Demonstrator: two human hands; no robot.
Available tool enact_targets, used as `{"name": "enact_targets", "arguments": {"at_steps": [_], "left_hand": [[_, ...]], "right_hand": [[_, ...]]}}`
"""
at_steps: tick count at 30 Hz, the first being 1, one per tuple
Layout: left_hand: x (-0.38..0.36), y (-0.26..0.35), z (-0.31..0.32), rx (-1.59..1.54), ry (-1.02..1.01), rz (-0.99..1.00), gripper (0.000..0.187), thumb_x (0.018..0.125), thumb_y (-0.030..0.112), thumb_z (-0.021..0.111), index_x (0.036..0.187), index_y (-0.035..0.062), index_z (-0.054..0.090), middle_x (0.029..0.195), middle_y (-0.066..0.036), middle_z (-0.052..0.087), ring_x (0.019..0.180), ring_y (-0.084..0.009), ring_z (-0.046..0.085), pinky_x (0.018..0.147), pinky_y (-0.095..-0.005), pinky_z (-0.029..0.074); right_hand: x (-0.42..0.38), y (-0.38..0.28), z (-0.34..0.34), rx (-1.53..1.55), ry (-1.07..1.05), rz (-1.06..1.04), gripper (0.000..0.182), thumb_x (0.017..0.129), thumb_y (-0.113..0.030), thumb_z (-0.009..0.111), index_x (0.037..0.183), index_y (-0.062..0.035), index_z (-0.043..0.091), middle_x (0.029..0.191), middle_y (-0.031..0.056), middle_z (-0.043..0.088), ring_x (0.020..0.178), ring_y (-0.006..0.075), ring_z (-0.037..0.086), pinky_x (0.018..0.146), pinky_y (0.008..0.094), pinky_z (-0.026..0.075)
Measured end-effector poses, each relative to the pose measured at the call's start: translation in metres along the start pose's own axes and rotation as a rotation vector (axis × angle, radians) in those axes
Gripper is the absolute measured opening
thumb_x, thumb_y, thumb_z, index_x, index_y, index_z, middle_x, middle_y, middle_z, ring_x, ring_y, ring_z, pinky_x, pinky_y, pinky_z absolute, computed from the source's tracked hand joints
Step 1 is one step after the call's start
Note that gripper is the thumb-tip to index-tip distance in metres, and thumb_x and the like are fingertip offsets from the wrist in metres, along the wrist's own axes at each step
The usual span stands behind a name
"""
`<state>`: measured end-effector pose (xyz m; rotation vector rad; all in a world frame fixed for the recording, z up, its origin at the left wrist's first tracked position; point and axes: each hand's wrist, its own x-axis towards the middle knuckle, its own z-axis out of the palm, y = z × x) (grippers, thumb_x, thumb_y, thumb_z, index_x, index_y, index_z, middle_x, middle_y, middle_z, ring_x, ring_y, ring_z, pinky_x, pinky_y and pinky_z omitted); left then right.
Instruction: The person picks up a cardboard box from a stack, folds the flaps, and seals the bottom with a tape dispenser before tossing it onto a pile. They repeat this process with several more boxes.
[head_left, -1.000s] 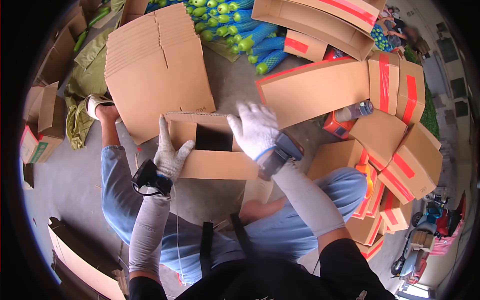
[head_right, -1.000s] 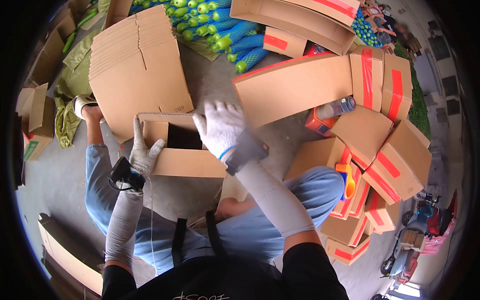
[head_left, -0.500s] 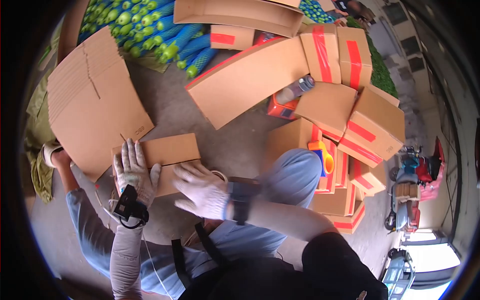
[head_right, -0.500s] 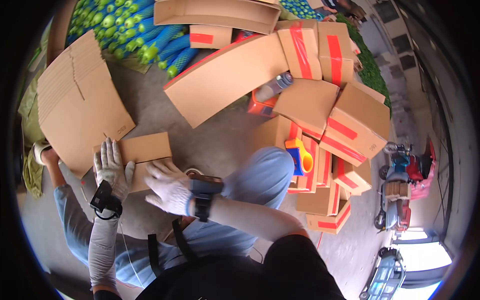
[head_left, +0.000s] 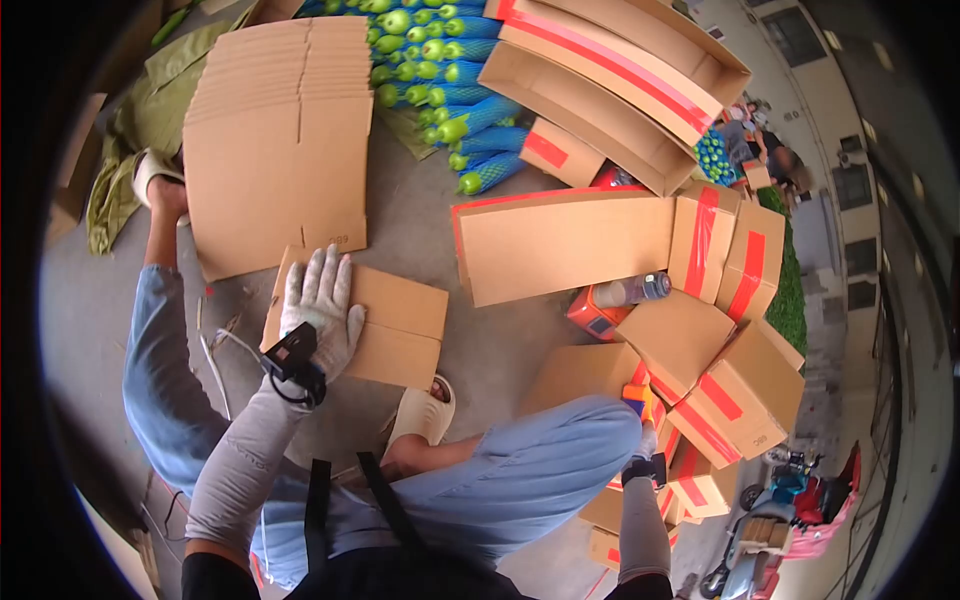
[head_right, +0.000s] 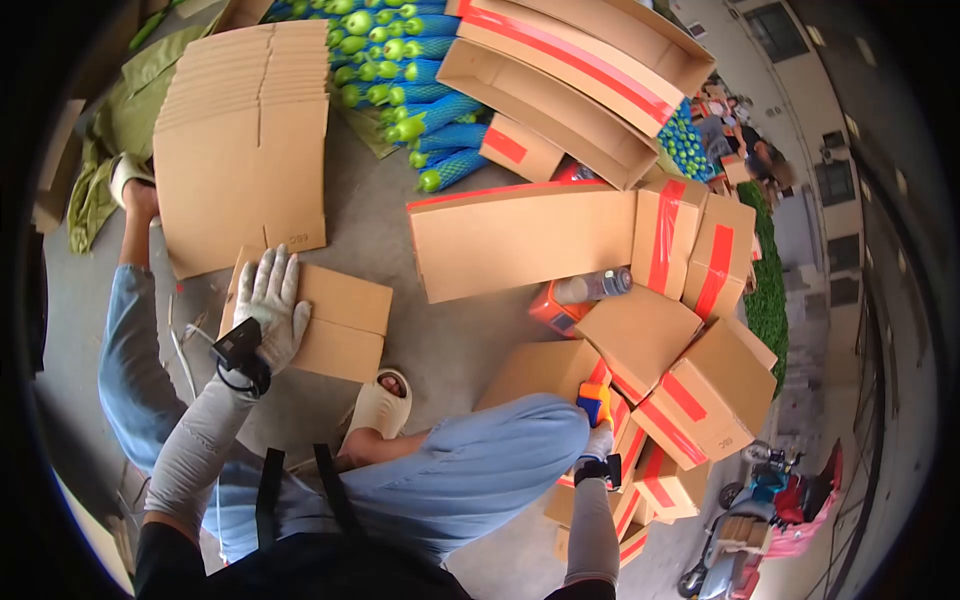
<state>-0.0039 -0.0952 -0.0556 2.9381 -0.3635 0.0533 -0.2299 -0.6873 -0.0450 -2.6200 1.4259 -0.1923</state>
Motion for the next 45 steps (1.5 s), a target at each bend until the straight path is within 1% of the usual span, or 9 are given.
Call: {"name": "enact_targets", "arguments": {"at_steps": [3, 5, 11, 14, 27, 29, 31, 39, 45], "left_hand": [[-0.001, 0.001, 0.002, -0.024, 0.028, -0.037, 0.068, 0.094, 0.036, 0.044, 0.15, -0.0004, 0.029, 0.157, -0.018, 0.028, 0.147, -0.0317, 0.021, 0.12, -0.0492, 0.013], [0.001, -0.001, 0.002, -0.033, 0.04, -0.044, 0.068, 0.094, 0.036, 0.045, 0.15, -0.0006, 0.03, 0.157, -0.019, 0.028, 0.147, -0.0317, 0.022, 0.12, -0.049, 0.013], [0.002, 0.0, 0.008, -0.018, 0.081, -0.015, 0.07, 0.094, 0.036, 0.046, 0.15, -0.0024, 0.028, 0.156, -0.021, 0.029, 0.146, -0.0347, 0.024, 0.12, -0.05, 0.014], [0.004, 0.003, 0.011, -0.033, 0.067, -0.017, 0.068, 0.094, 0.036, 0.044, 0.149, -0.0017, 0.029, 0.156, -0.02, 0.028, 0.147, -0.0341, 0.023, 0.12, -0.0507, 0.013], [0.003, 0.0, 0.007, -0.044, 0.041, 0.011, 0.064, 0.097, 0.035, 0.04, 0.149, -0.0013, 0.032, 0.155, -0.021, 0.03, 0.147, -0.0338, 0.025, 0.12, -0.0515, 0.012], [-0.003, -0.011, 0.016, -0.658, -0.027, -0.046, 0.059, 0.101, 0.033, 0.037, 0.148, -0.0017, 0.034, 0.155, -0.02, 0.033, 0.146, -0.0314, 0.028, 0.121, -0.0466, 0.015], [-0.014, 0.023, -0.002, -1.883, 0.161, -0.214, 0.062, 0.104, 0.04, 0.035, 0.15, -0.0017, 0.03, 0.159, -0.016, 0.027, 0.148, -0.028, 0.023, 0.122, -0.0414, 0.013], [-0.03, 0.05, -0.008, -1.635, 0.106, -0.131, 0.058, 0.096, 0.011, 0.058, 0.146, -0.0052, 0.036, 0.14, -0.013, 0.051, 0.13, -0.0189, 0.047, 0.11, -0.0335, 0.035], [0.003, 0.054, -0.035, -2.549, 0.212, -0.831, 0.035, 0.096, 0.028, 0.063, 0.117, -0.0004, 0.059, 0.103, -0.012, 0.066, 0.092, -0.0242, 0.064, 0.083, -0.0395, 0.051]], "right_hand": [[-0.01, -0.077, -0.057, -0.075, -0.173, -0.058, 0.045, 0.086, -0.041, 0.072, 0.102, 0.0012, 0.069, 0.083, 0.0141, 0.07, 0.069, 0.0252, 0.066, 0.066, 0.0377, 0.052], [0.012, -0.089, -0.067, 0.502, -0.269, -0.257, 0.029, 0.093, -0.028, 0.066, 0.103, 0.0001, 0.068, 0.083, -0.0016, 0.066, 0.069, 0.008, 0.058, 0.064, 0.0267, 0.049], [-0.071, -0.31, -0.081, 1.179, -1.172, -0.644, 0.064, 0.093, -0.039, 0.064, 0.134, 0.0075, 0.047, 0.126, 0.0154, 0.062, 0.113, 0.0249, 0.063, 0.1, 0.0365, 0.048], [-0.108, -0.382, -0.01, 0.846, -1.52, -0.867, 0.062, 0.088, -0.036, 0.072, 0.129, 0.0067, 0.054, 0.119, 0.0115, 0.065, 0.108, 0.016, 0.06, 0.094, 0.0327, 0.047], [-0.128, -0.414, 0.044, 0.76, -1.575, -0.817, 0.053, 0.083, -0.036, 0.079, 0.116, 0.0024, 0.063, 0.105, 0.0088, 0.069, 0.097, 0.0126, 0.062, 0.089, 0.0297, 0.049], [-0.13, -0.41, 0.043, 0.79, -1.424, -0.925, 0.054, 0.082, -0.036, 0.08, 0.116, 0.0017, 0.063, 0.104, 0.0089, 0.069, 0.096, 0.0137, 0.062, 0.089, 0.0303, 0.049], [-0.129, -0.406, 0.051, 0.862, -1.424, -0.929, 0.049, 0.081, -0.03, 0.081, 0.115, 0.0018, 0.065, 0.106, 0.0084, 0.069, 0.098, 0.0138, 0.062, 0.091, 0.0312, 0.049], [-0.136, -0.41, 0.035, 0.812, -1.382, -0.948, 0.051, 0.081, -0.033, 0.077, 0.114, 0.0035, 0.064, 0.097, 0.0031, 0.068, 0.089, 0.0097, 0.062, 0.079, 0.0266, 0.051], [-0.146, -0.421, 0.028, 0.747, -1.434, -0.938, 0.053, 0.081, -0.034, 0.078, 0.117, 0.0029, 0.064, 0.102, 0.0048, 0.068, 0.093, 0.0102, 0.061, 0.083, 0.0273, 0.05]]}}
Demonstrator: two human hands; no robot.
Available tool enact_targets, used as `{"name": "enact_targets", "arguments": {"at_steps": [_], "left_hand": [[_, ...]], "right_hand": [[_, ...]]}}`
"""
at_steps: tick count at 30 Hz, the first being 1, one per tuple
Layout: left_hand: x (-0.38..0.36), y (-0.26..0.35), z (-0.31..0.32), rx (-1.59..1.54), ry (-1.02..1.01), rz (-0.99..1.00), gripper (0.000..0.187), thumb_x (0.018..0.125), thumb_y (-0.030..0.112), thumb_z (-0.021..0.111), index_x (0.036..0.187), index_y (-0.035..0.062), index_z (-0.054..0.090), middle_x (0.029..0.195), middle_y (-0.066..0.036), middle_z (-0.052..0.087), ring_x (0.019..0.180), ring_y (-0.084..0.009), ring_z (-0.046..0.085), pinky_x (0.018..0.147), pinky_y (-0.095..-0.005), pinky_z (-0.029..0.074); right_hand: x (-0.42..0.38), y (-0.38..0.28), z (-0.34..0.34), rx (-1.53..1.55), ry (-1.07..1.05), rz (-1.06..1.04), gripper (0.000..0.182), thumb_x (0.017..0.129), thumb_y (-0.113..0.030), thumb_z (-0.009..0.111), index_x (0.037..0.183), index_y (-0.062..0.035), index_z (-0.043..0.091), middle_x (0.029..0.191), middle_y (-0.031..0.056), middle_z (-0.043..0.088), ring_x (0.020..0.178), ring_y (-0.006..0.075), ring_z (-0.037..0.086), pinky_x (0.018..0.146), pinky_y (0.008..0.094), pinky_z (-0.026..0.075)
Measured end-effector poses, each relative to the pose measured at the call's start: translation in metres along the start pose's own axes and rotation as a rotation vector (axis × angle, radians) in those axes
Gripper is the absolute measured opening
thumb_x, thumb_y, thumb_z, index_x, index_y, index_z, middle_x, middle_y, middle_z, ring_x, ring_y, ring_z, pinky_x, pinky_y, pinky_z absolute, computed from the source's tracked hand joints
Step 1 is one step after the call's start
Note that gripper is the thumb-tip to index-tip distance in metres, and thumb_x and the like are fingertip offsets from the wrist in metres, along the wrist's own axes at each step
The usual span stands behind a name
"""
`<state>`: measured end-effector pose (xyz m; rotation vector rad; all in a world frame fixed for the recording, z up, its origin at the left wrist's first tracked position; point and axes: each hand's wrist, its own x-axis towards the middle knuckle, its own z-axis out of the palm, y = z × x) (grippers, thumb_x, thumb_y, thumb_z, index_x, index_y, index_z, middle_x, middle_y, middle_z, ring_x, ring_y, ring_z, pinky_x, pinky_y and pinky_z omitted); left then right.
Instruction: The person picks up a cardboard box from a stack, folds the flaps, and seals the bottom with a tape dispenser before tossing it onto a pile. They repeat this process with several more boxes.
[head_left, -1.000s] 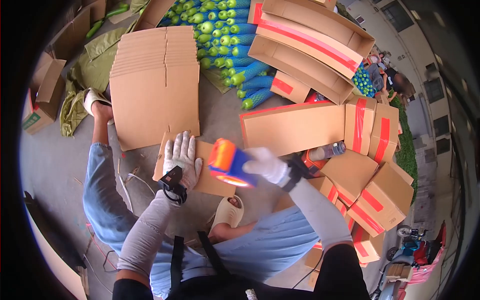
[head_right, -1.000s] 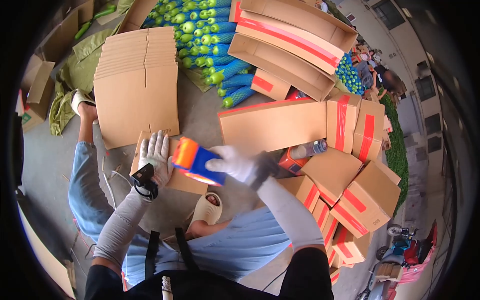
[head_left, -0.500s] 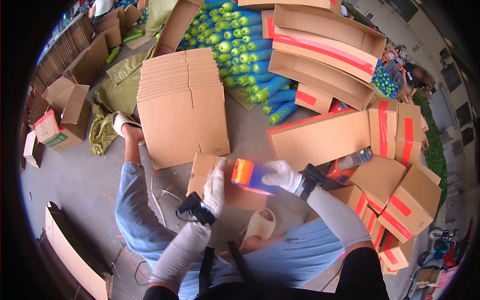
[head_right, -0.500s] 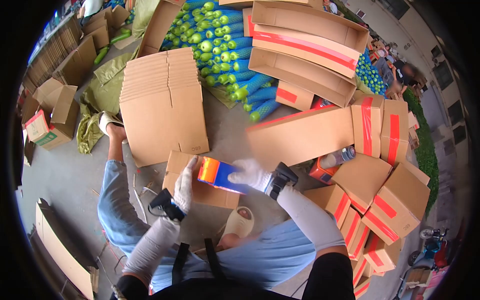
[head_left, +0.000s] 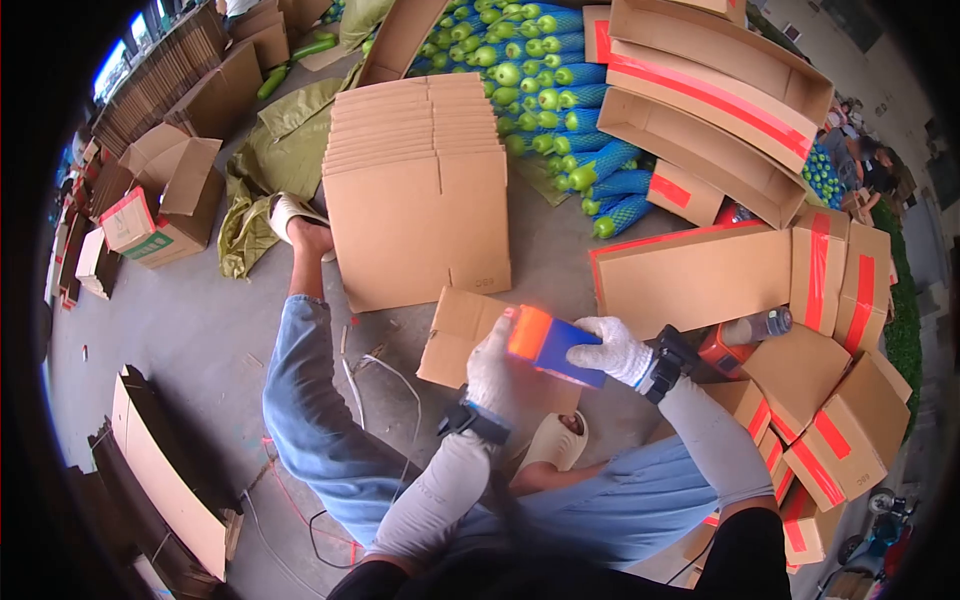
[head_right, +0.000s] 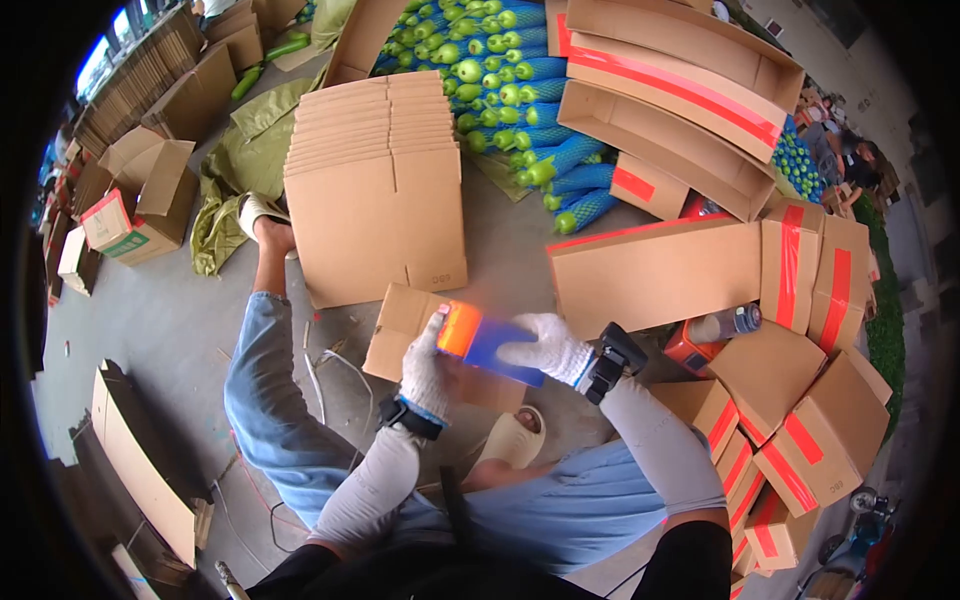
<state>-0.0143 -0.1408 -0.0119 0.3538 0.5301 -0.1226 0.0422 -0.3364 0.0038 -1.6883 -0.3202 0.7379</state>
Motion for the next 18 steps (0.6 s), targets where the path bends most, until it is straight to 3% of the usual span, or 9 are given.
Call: {"name": "enact_targets", "arguments": {"at_steps": [2, 4, 6, 8, 14, 18], "left_hand": [[0.008, 0.014, 0.006, 0.284, 0.216, 0.151, 0.034, 0.097, 0.03, 0.061, 0.111, -0.001, 0.063, 0.104, -0.012, 0.067, 0.091, -0.0221, 0.065, 0.084, -0.037, 0.052], [0.024, 0.04, -0.012, 0.196, 0.047, 0.316, 0.033, 0.098, 0.03, 0.06, 0.108, -0.0007, 0.066, 0.105, -0.011, 0.069, 0.093, -0.0195, 0.065, 0.085, -0.0331, 0.051], [0.036, 0.091, -0.045, 0.097, 0.216, 0.33, 0.03, 0.099, 0.027, 0.058, 0.111, 0.0, 0.065, 0.104, -0.011, 0.07, 0.091, -0.0189, 0.067, 0.082, -0.0324, 0.054], [0.059, 0.136, -0.103, 0.172, 0.239, 0.515, 0.027, 0.098, 0.028, 0.059, 0.112, 0.0048, 0.063, 0.103, -0.01, 0.071, 0.091, -0.0206, 0.069, 0.078, -0.0367, 0.057], [0.08, 0.146, -0.171, 0.297, 0.442, 0.427, 0.026, 0.097, 0.033, 0.06, 0.106, 0.0085, 0.065, 0.095, -0.004, 0.07, 0.084, -0.0177, 0.068, 0.074, -0.0377, 0.056], [0.104, 0.108, -0.204, 0.395, 0.353, 0.295, 0.027, 0.098, 0.032, 0.06, 0.101, 0.0058, 0.068, 0.095, -0.005, 0.07, 0.081, -0.0157, 0.065, 0.071, -0.0337, 0.053]], "right_hand": [[0.005, -0.005, 0.001, -0.029, -0.032, 0.084, 0.047, 0.082, -0.031, 0.079, 0.115, 0.0006, 0.066, 0.103, 0.0044, 0.07, 0.093, 0.01, 0.062, 0.084, 0.0276, 0.051], [0.014, -0.028, 0.006, -0.169, -0.094, 0.109, 0.047, 0.083, -0.034, 0.079, 0.112, 0.0001, 0.067, 0.1, 0.0051, 0.071, 0.091, 0.0099, 0.063, 0.082, 0.0272, 0.051], [0.023, -0.036, 0.004, -0.233, -0.136, 0.174, 0.045, 0.084, -0.037, 0.076, 0.107, 0.0003, 0.068, 0.095, 0.0082, 0.071, 0.089, 0.0123, 0.064, 0.08, 0.0282, 0.051], [0.032, -0.04, 0.005, -0.267, -0.144, 0.23, 0.044, 0.083, -0.036, 0.076, 0.107, 0.0002, 0.069, 0.093, 0.0081, 0.071, 0.088, 0.0121, 0.065, 0.078, 0.0284, 0.051], [0.06, -0.052, 0.039, -0.476, -0.09, 0.176, 0.04, 0.081, -0.037, 0.078, 0.096, -0.0003, 0.072, 0.082, 0.0075, 0.071, 0.077, 0.0102, 0.065, 0.07, 0.0275, 0.052], [0.056, -0.054, 0.044, -0.452, -0.042, 0.221, 0.036, 0.081, -0.033, 0.078, 0.094, -0.0002, 0.072, 0.081, 0.0067, 0.071, 0.073, 0.0095, 0.064, 0.068, 0.0276, 0.051]]}}
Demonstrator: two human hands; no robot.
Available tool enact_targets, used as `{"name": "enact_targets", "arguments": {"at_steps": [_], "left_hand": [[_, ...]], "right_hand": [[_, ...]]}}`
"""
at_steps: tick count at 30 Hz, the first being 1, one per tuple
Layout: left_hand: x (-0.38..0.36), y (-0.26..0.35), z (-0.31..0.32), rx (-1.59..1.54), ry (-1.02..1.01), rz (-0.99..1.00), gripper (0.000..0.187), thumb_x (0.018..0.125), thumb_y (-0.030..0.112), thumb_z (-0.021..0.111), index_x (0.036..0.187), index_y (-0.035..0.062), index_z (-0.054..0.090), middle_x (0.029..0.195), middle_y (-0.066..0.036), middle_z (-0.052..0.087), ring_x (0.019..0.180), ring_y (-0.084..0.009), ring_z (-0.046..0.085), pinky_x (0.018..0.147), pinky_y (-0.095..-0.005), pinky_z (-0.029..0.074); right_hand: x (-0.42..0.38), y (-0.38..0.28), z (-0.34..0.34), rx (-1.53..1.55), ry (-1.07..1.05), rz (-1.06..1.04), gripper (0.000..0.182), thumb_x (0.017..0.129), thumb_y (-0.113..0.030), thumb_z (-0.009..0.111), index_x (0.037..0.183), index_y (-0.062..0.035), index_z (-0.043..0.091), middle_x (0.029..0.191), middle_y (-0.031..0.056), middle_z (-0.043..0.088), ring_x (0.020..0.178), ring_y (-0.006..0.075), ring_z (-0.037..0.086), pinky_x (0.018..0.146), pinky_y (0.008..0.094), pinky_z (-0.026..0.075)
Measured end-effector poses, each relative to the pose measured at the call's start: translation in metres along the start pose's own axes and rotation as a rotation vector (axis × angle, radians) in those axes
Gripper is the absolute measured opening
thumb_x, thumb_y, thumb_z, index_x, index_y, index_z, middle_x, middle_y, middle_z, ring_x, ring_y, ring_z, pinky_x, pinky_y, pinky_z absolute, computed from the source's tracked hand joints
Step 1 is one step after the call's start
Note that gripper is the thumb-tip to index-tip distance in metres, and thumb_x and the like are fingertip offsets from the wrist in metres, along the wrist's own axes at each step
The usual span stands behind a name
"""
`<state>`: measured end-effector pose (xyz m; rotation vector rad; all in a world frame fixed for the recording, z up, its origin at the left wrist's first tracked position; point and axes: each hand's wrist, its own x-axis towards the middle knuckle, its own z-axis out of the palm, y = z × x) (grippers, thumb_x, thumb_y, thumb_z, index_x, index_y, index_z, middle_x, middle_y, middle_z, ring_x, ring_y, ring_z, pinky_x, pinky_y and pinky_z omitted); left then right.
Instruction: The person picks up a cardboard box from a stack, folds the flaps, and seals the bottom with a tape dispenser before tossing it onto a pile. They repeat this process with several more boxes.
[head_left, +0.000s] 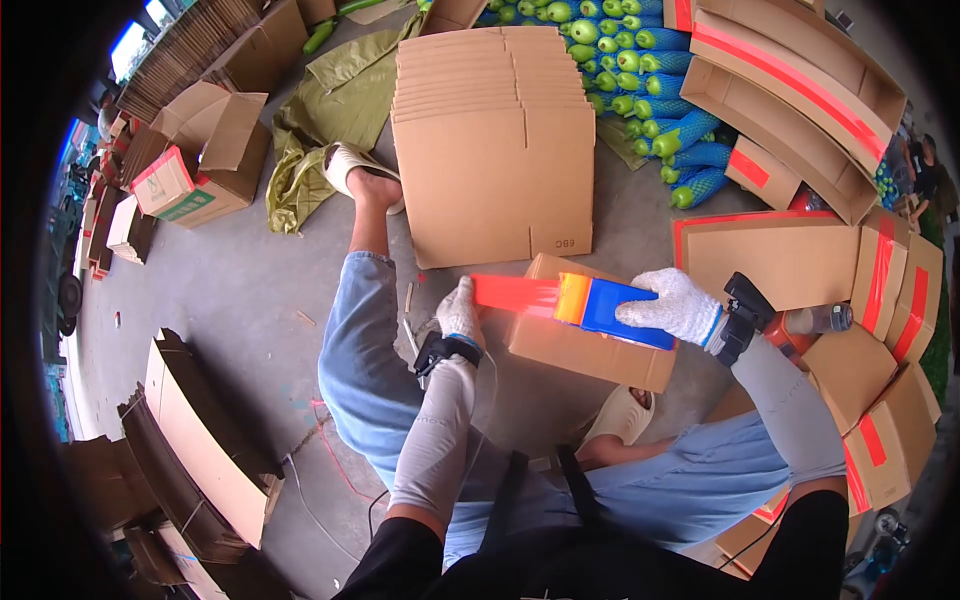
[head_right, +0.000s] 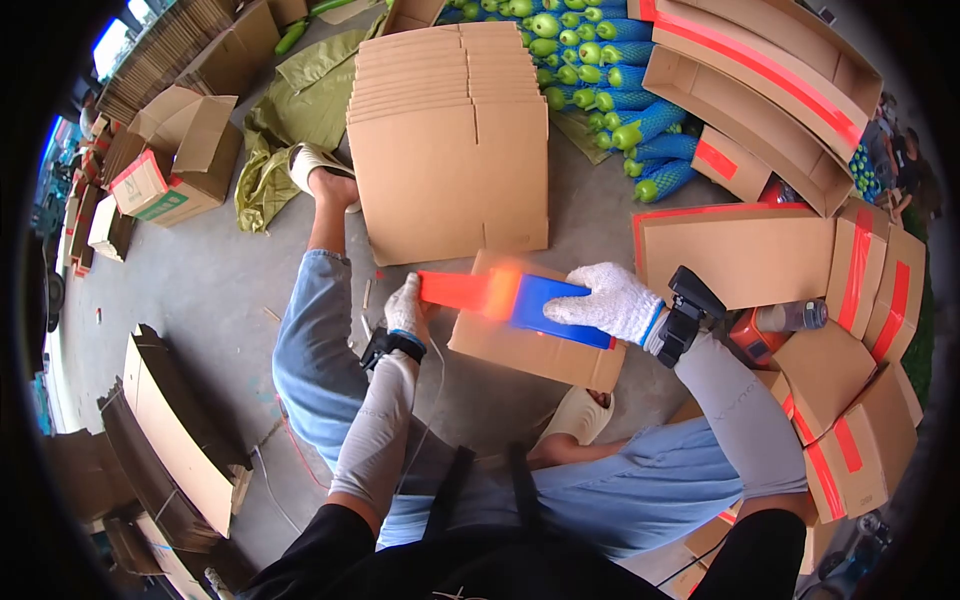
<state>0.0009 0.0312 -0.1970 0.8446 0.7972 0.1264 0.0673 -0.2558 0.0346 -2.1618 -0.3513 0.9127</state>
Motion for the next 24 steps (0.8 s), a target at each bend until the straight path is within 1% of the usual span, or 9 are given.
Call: {"name": "enact_targets", "arguments": {"at_steps": [2, 8, 11, 12, 14, 15, 18, 20, 24], "left_hand": [[0.01, -0.044, -0.006, 0.153, 0.011, -0.056, 0.033, 0.097, 0.03, 0.06, 0.097, 0.0002, 0.072, 0.09, -0.006, 0.071, 0.081, -0.0168, 0.063, 0.076, -0.0308, 0.05], [0.089, -0.122, -0.067, 1.284, -0.38, 0.1, 0.068, 0.095, 0.033, 0.061, 0.143, -0.0086, 0.037, 0.131, -0.026, 0.056, 0.119, -0.0287, 0.057, 0.096, -0.0343, 0.047], [-0.016, -0.025, 0.025, 0.595, -0.194, 0.15, 0.073, 0.095, 0.033, 0.061, 0.146, -0.0086, 0.03, 0.144, -0.028, 0.043, 0.132, -0.0313, 0.046, 0.107, -0.036, 0.041], [-0.01, -0.011, 0.024, 0.107, -0.511, -0.181, 0.071, 0.096, 0.031, 0.06, 0.147, -0.0073, 0.03, 0.151, -0.024, 0.036, 0.136, -0.0309, 0.042, 0.11, -0.0367, 0.036], [-0.049, 0.01, 0.057, 0.636, -0.647, 0.341, 0.064, 0.099, 0.028, 0.056, 0.148, -0.004, 0.031, 0.153, -0.02, 0.036, 0.136, -0.0279, 0.042, 0.111, -0.0359, 0.036], [-0.037, -0.005, 0.053, 0.497, -0.819, 0.537, 0.061, 0.1, 0.026, 0.054, 0.149, -0.0019, 0.03, 0.153, -0.019, 0.036, 0.136, -0.0267, 0.042, 0.111, -0.0348, 0.036], [-0.067, 0.028, 0.076, 0.403, -0.518, -0.096, 0.054, 0.104, 0.015, 0.046, 0.153, 0.0033, 0.025, 0.147, -0.013, 0.045, 0.131, -0.0228, 0.048, 0.109, -0.0325, 0.038], [-0.053, 0.012, 0.067, 0.276, -0.558, -0.058, 0.059, 0.103, 0.018, 0.051, 0.153, 0.0043, 0.024, 0.142, -0.011, 0.05, 0.126, -0.0216, 0.052, 0.107, -0.0324, 0.04], [-0.028, -0.003, 0.057, 0.933, -0.515, 0.483, 0.056, 0.102, 0.029, 0.05, 0.15, 0.0065, 0.032, 0.133, -0.021, 0.057, 0.123, -0.0284, 0.056, 0.102, -0.0366, 0.044]], "right_hand": [[0.0, -0.001, 0.001, -0.002, 0.016, -0.027, 0.036, 0.081, -0.034, 0.077, 0.091, 0.0003, 0.072, 0.078, 0.0087, 0.07, 0.074, 0.0113, 0.066, 0.068, 0.0282, 0.051], [-0.001, 0.008, 0.001, -0.008, 0.055, -0.082, 0.037, 0.081, -0.033, 0.077, 0.09, 0.0016, 0.071, 0.076, 0.0104, 0.069, 0.072, 0.0116, 0.064, 0.066, 0.0289, 0.05], [0.004, 0.016, 0.002, -0.045, 0.095, -0.134, 0.037, 0.081, -0.033, 0.077, 0.091, 0.0017, 0.071, 0.075, 0.01, 0.069, 0.071, 0.0112, 0.063, 0.066, 0.0294, 0.05], [0.002, 0.02, 0.004, -0.047, 0.111, -0.155, 0.037, 0.081, -0.033, 0.077, 0.092, 0.0017, 0.071, 0.075, 0.0097, 0.069, 0.07, 0.0112, 0.063, 0.066, 0.0296, 0.05], [0.003, 0.02, 0.003, -0.071, 0.089, -0.189, 0.038, 0.082, -0.035, 0.075, 0.09, 0.0019, 0.071, 0.075, 0.0117, 0.069, 0.07, 0.0121, 0.063, 0.066, 0.0315, 0.05], [0.004, 0.017, 0.003, -0.114, 0.091, -0.18, 0.042, 0.082, -0.039, 0.075, 0.089, 0.0021, 0.071, 0.076, 0.0134, 0.069, 0.07, 0.0144, 0.064, 0.067, 0.0323, 0.05], [0.004, -0.009, -0.003, -0.243, 0.031, -0.095, 0.056, 0.08, -0.052, 0.072, 0.09, 0.0029, 0.071, 0.079, 0.0187, 0.069, 0.071, 0.0226, 0.067, 0.068, 0.035, 0.051], [0.008, -0.009, -0.004, -0.194, -0.011, -0.075, 0.065, 0.078, -0.059, 0.07, 0.092, 0.0041, 0.072, 0.08, 0.0215, 0.069, 0.074, 0.0267, 0.068, 0.069, 0.0378, 0.051], [0.012, -0.015, -0.014, -0.472, -0.09, 0.058, 0.074, 0.078, -0.066, 0.063, 0.091, 0.0059, 0.072, 0.082, 0.0243, 0.069, 0.077, 0.0342, 0.068, 0.072, 0.043, 0.051]]}}
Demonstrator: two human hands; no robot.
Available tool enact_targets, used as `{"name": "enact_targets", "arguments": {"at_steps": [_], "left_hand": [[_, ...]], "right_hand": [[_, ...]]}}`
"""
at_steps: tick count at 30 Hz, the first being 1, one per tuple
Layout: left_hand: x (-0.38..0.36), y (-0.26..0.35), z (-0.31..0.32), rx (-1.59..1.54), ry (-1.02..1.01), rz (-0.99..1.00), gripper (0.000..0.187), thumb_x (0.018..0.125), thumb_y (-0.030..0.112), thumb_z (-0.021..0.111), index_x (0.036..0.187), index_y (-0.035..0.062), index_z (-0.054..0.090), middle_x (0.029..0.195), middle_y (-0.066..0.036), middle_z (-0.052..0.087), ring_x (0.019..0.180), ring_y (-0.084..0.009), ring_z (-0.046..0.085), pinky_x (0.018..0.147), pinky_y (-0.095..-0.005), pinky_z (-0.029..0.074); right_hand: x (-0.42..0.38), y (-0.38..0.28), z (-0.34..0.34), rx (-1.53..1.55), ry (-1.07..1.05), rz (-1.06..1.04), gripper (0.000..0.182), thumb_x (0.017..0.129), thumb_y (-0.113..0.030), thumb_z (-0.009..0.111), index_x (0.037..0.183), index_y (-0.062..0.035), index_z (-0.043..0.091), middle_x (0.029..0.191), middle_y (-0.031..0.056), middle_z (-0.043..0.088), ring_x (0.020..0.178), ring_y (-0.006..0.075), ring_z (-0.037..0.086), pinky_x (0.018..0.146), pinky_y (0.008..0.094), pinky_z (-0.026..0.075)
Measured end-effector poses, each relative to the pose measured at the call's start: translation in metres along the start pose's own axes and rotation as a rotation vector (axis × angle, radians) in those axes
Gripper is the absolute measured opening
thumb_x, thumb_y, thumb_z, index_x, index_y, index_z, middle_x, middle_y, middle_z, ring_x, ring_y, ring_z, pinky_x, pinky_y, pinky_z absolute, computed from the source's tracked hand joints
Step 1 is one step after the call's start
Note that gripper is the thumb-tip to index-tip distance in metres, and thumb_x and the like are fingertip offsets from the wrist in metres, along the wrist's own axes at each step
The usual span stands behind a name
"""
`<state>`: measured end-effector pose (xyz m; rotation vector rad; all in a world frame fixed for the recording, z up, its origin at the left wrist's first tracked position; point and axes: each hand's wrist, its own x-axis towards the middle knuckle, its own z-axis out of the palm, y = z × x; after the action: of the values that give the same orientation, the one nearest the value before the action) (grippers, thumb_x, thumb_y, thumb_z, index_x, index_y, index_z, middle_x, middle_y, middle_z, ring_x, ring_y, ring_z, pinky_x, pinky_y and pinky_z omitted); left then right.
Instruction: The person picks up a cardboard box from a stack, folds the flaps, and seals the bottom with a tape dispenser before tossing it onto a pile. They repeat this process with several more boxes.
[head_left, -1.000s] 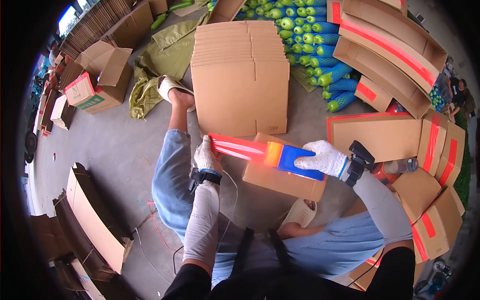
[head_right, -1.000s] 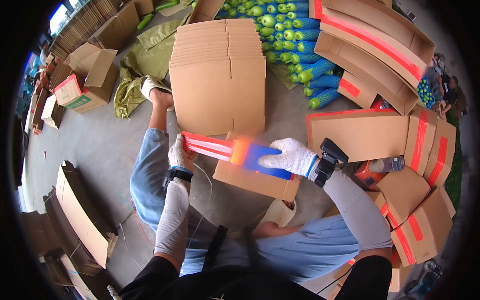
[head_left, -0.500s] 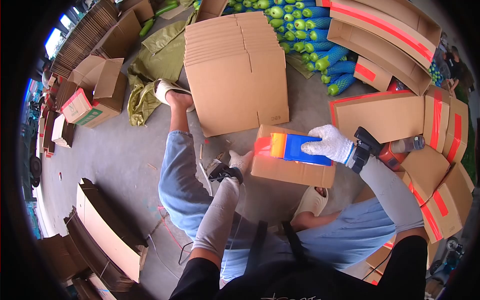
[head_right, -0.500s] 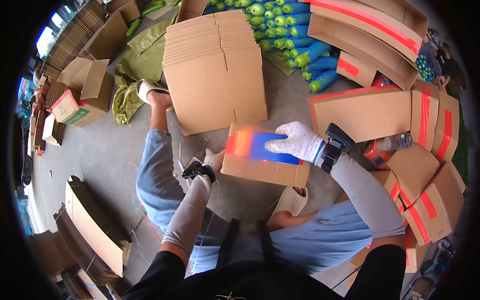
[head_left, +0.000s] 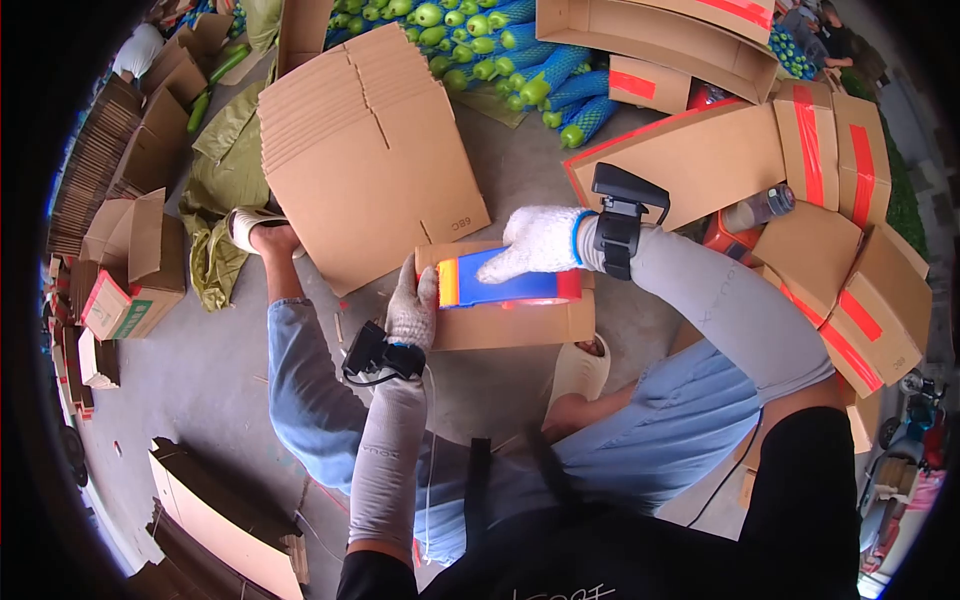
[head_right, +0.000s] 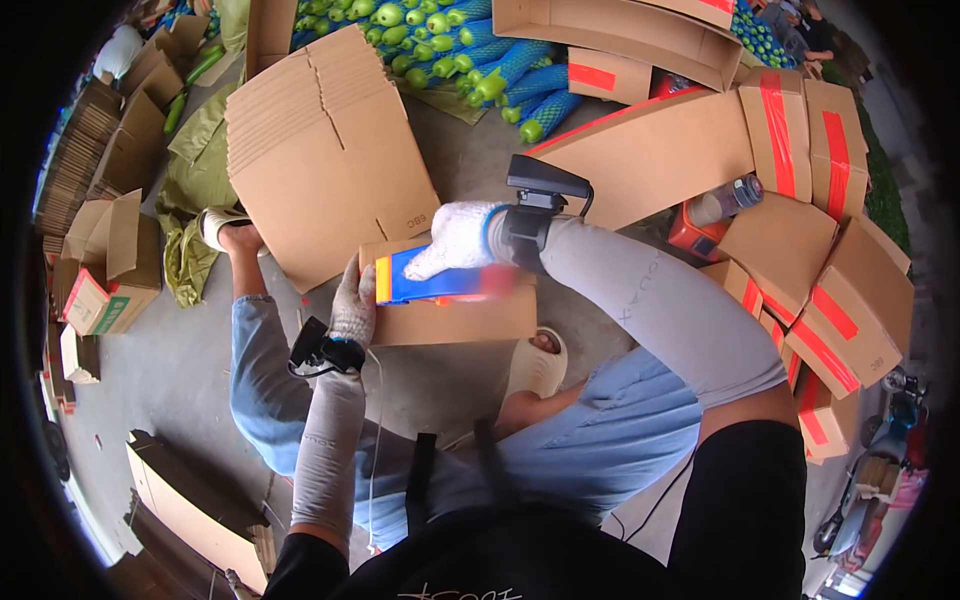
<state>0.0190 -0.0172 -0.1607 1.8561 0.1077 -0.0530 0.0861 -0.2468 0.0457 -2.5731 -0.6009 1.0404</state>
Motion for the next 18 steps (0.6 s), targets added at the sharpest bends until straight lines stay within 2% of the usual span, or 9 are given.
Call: {"name": "enact_targets", "arguments": {"at_steps": [2, 3, 4, 6, 7, 10, 14, 16, 18], "left_hand": [[-0.017, 0.062, -0.005, 0.324, 0.046, -0.116, 0.055, 0.103, 0.035, 0.048, 0.149, 0.007, 0.034, 0.129, -0.025, 0.059, 0.121, -0.0325, 0.058, 0.101, -0.0384, 0.045], [-0.016, 0.045, -0.005, 0.264, 0.059, -0.012, 0.057, 0.102, 0.041, 0.045, 0.149, 0.0093, 0.034, 0.125, -0.026, 0.061, 0.118, -0.0371, 0.06, 0.099, -0.0406, 0.046], [-0.014, 0.037, -0.006, 0.209, 0.03, -0.035, 0.057, 0.102, 0.04, 0.045, 0.148, 0.0075, 0.035, 0.129, -0.025, 0.059, 0.121, -0.0355, 0.057, 0.102, -0.0396, 0.044], [-0.014, 0.039, -0.01, 0.193, 0.017, -0.026, 0.058, 0.102, 0.039, 0.046, 0.148, 0.0046, 0.036, 0.134, -0.024, 0.056, 0.126, -0.0322, 0.054, 0.106, -0.0376, 0.041], [-0.015, 0.045, -0.009, 0.109, 0.003, -0.015, 0.057, 0.102, 0.036, 0.047, 0.147, 0.0016, 0.036, 0.137, -0.022, 0.054, 0.13, -0.0282, 0.051, 0.108, -0.0355, 0.038], [-0.016, 0.046, -0.004, -0.071, 0.012, -0.067, 0.054, 0.103, 0.028, 0.048, 0.147, -0.0003, 0.036, 0.139, -0.018, 0.053, 0.128, -0.0234, 0.05, 0.108, -0.0339, 0.037], [-0.013, 0.04, -0.007, 0.012, -0.01, -0.032, 0.055, 0.103, 0.027, 0.048, 0.148, -0.0024, 0.034, 0.142, -0.017, 0.05, 0.131, -0.0218, 0.046, 0.11, -0.0332, 0.035], [-0.013, 0.032, -0.011, -0.002, -0.019, -0.016, 0.055, 0.104, 0.03, 0.048, 0.146, -0.0031, 0.036, 0.141, -0.015, 0.05, 0.13, -0.0213, 0.046, 0.11, -0.033, 0.034], [-0.014, 0.026, -0.006, -0.128, -0.006, -0.026, 0.056, 0.104, 0.028, 0.048, 0.147, -0.0036, 0.034, 0.142, -0.016, 0.048, 0.13, -0.0221, 0.045, 0.11, -0.0333, 0.034]], "right_hand": [[-0.019, 0.021, 0.004, -0.042, 0.048, 0.022, 0.076, 0.078, -0.068, 0.061, 0.091, 0.0061, 0.072, 0.081, 0.0248, 0.068, 0.077, 0.0359, 0.067, 0.072, 0.0437, 0.051], [-0.031, 0.035, 0.005, -0.069, 0.067, 0.028, 0.077, 0.078, -0.069, 0.061, 0.091, 0.0062, 0.072, 0.08, 0.0251, 0.068, 0.076, 0.0368, 0.067, 0.072, 0.044, 0.051], [-0.046, 0.062, 0.007, -0.121, 0.033, 0.097, 0.075, 0.077, -0.068, 0.062, 0.089, 0.0054, 0.072, 0.078, 0.0245, 0.067, 0.076, 0.0365, 0.067, 0.071, 0.0438, 0.05], [-0.095, 0.112, -0.001, 0.039, -0.074, 0.32, 0.069, 0.074, -0.063, 0.066, 0.089, 0.0038, 0.073, 0.079, 0.0248, 0.068, 0.076, 0.0353, 0.068, 0.07, 0.0425, 0.051], [-0.108, 0.149, 0.005, -0.186, -0.108, 0.373, 0.068, 0.073, -0.061, 0.068, 0.092, 0.0037, 0.073, 0.084, 0.0262, 0.068, 0.079, 0.0344, 0.069, 0.072, 0.0412, 0.051], [-0.143, 0.217, 0.044, -0.166, -0.082, 0.622, 0.071, 0.071, -0.065, 0.067, 0.099, 0.0, 0.073, 0.099, 0.0234, 0.07, 0.095, 0.0359, 0.068, 0.087, 0.0431, 0.051], [-0.107, 0.245, 0.103, -0.085, -0.034, 0.576, 0.071, 0.071, -0.065, 0.067, 0.098, 0.001, 0.073, 0.101, 0.0258, 0.069, 0.096, 0.0381, 0.068, 0.088, 0.044, 0.052], [-0.065, 0.234, 0.125, -0.036, 0.075, 0.5, 0.069, 0.071, -0.062, 0.068, 0.088, 0.0053, 0.073, 0.088, 0.0286, 0.069, 0.087, 0.0397, 0.07, 0.08, 0.0443, 0.055], [-0.028, 0.201, 0.126, -0.096, 0.122, 0.363, 0.065, 0.073, -0.061, 0.068, 0.079, 0.0042, 0.072, 0.079, 0.0273, 0.069, 0.08, 0.0356, 0.071, 0.073, 0.0438, 0.056]]}}
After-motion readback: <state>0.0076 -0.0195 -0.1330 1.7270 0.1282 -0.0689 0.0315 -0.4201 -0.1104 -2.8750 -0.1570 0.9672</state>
